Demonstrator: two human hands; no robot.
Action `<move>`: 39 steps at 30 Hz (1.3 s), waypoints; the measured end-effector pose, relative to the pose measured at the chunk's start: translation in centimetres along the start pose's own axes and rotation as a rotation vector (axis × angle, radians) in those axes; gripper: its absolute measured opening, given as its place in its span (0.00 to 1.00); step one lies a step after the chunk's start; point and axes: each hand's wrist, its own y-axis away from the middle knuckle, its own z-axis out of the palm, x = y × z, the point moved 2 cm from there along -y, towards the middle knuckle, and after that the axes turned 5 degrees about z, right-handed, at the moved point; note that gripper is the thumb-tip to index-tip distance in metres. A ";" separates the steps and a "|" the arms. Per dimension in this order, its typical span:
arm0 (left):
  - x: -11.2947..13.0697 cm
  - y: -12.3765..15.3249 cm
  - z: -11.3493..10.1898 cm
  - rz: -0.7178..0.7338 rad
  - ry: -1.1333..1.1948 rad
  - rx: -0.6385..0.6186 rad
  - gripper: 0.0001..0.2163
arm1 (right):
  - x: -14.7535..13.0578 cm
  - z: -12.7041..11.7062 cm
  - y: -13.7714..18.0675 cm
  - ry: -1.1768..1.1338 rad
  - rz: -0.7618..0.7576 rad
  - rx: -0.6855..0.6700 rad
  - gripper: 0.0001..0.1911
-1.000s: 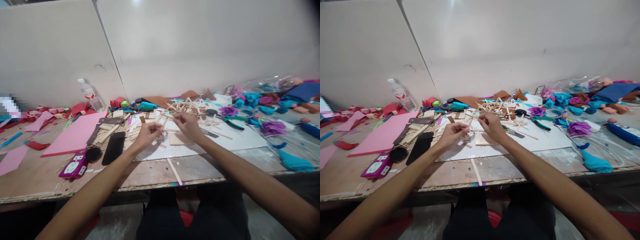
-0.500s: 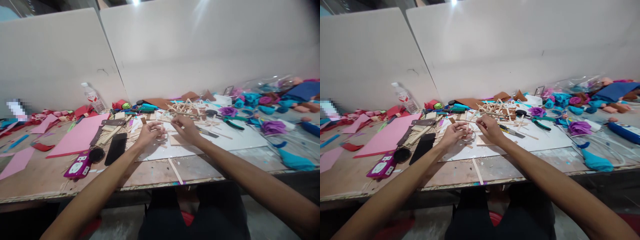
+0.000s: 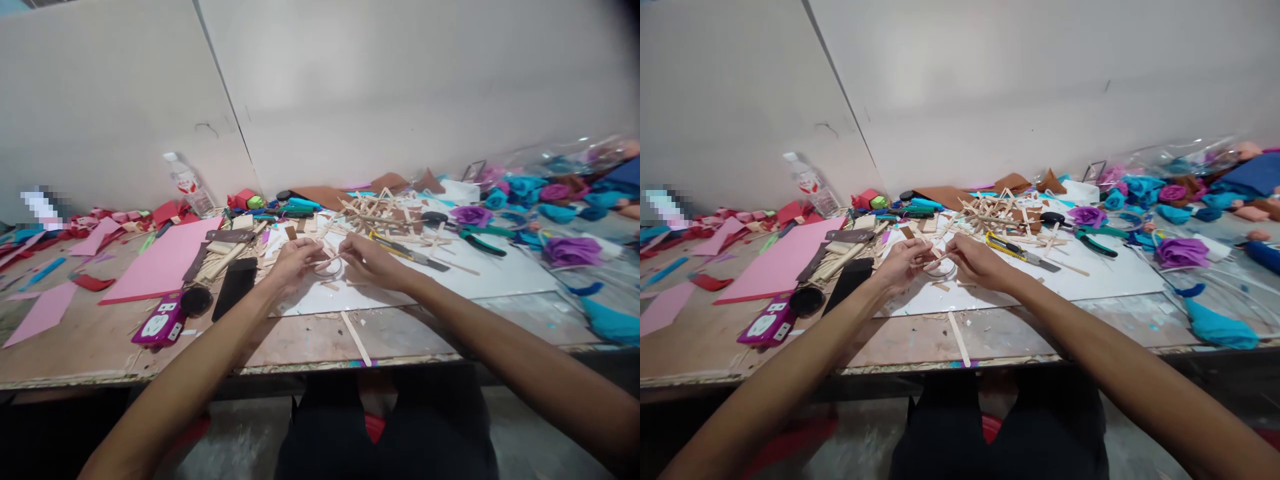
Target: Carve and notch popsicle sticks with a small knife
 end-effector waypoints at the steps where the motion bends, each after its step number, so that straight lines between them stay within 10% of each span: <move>1: 0.0 0.0 0.0 0.003 -0.010 -0.011 0.13 | 0.0 0.0 0.0 -0.001 0.002 0.000 0.04; 39: -0.4 0.1 0.3 0.071 -0.086 -0.064 0.19 | -0.7 1.2 0.5 0.397 -0.160 -0.012 0.08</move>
